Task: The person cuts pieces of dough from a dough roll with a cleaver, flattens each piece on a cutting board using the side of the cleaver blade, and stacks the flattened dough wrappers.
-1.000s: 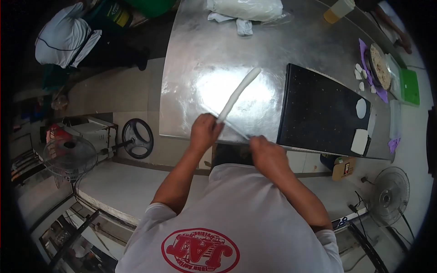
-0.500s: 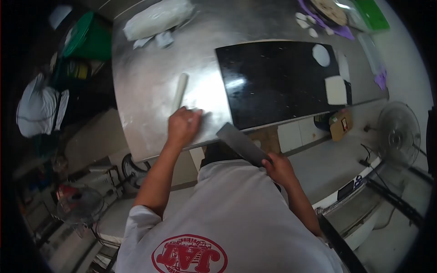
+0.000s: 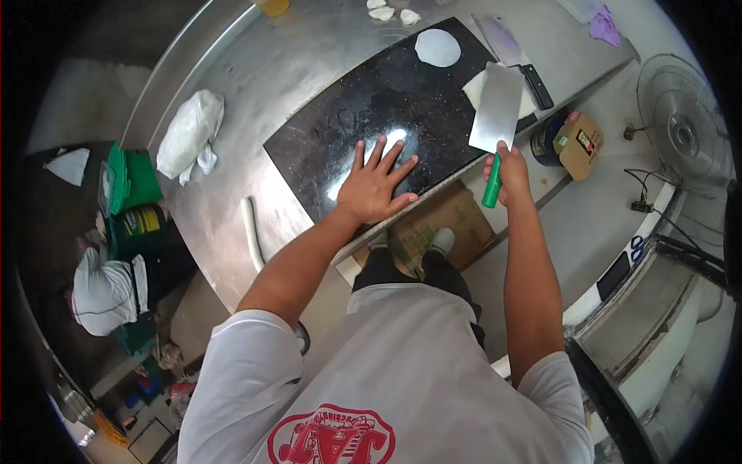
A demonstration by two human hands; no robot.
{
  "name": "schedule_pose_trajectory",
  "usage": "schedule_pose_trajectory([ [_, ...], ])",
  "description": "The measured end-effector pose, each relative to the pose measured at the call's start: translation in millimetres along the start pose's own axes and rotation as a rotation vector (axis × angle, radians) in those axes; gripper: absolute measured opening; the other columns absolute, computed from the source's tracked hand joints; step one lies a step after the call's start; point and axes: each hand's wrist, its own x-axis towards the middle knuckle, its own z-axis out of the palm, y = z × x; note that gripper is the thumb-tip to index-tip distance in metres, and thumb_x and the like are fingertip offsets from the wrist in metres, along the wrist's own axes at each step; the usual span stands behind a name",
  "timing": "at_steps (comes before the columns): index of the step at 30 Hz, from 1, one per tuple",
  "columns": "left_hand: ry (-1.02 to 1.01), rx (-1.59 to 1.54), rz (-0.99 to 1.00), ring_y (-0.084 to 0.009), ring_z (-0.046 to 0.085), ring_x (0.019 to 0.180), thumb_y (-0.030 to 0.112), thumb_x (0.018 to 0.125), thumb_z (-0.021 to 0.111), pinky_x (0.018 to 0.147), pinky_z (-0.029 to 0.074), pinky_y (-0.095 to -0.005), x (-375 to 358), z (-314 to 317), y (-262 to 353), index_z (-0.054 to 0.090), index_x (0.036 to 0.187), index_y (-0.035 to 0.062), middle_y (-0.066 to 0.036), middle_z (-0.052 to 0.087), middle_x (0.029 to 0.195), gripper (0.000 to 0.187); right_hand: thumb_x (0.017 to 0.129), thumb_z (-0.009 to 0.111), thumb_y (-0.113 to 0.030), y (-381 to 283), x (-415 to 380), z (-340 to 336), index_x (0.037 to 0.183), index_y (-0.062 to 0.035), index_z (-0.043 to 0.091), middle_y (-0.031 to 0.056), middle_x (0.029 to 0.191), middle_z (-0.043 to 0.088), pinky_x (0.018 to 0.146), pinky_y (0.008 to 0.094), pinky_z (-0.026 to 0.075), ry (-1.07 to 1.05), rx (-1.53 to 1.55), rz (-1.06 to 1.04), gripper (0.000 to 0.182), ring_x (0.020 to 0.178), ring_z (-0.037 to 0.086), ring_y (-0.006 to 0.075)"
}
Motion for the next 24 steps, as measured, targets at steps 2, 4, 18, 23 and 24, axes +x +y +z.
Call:
schedule_pose_trajectory([
  [2, 0.050, -0.051, -0.014, -0.0416, 0.013, 0.156, 0.069, 0.097, 0.042, 0.125, 0.006, -0.0615, 3, 6, -5, 0.034, 0.161, 0.0296, -0.012, 0.023, 0.169, 0.075, 0.106, 0.055, -0.030, 1, -9, 6, 0.098, -0.0054, 0.054, 0.0043, 0.072, 0.058, 0.048, 0.0319, 0.046, 0.029, -0.003, -0.035, 0.026, 0.053, 0.056, 0.0155],
  [4, 0.048, -0.098, -0.006, -0.0419, 0.014, 0.156, 0.067, 0.097, 0.046, 0.126, 0.007, -0.0587, 1, -1, -5, 0.036, 0.160, 0.0276, -0.014, 0.023, 0.169, 0.075, 0.106, 0.056, -0.029, 12, -40, 7, 0.100, -0.0049, 0.055, 0.0033, 0.069, 0.056, 0.046, 0.0313, 0.045, -0.020, -0.143, -0.055, 0.025, 0.051, 0.055, 0.0148],
  [18, 0.171, -0.059, 0.353, -0.0394, 0.023, 0.154, 0.064, 0.097, 0.049, 0.122, 0.017, -0.0656, 61, -11, -43, 0.044, 0.155, 0.0241, -0.014, 0.034, 0.164, 0.071, 0.093, 0.066, -0.046, 39, -84, 66, 0.101, 0.0034, 0.071, 0.0253, 0.090, 0.071, 0.079, 0.0475, 0.053, -0.499, -1.018, -0.041, 0.050, 0.086, 0.071, 0.0377],
  [23, -0.117, -0.139, 0.565, -0.0372, 0.024, 0.154, 0.066, 0.095, 0.048, 0.123, 0.013, -0.0646, -2, -13, -23, 0.047, 0.153, 0.0224, -0.013, 0.036, 0.163, 0.073, 0.084, 0.076, -0.047, 126, -153, 42, 0.118, 0.0059, 0.063, 0.0250, 0.090, 0.073, 0.085, 0.0475, 0.054, -0.542, -0.808, -0.375, 0.065, 0.089, 0.072, 0.0405],
  [24, -0.099, -0.163, 0.706, -0.0353, 0.025, 0.154, 0.066, 0.094, 0.049, 0.123, 0.012, -0.0642, -5, 3, -24, 0.048, 0.152, 0.0220, -0.012, 0.037, 0.162, 0.073, 0.082, 0.078, -0.047, 120, -166, 55, 0.122, 0.0043, 0.061, 0.0246, 0.094, 0.073, 0.087, 0.0482, 0.054, -0.446, -0.876, -0.220, 0.067, 0.093, 0.071, 0.0408],
])
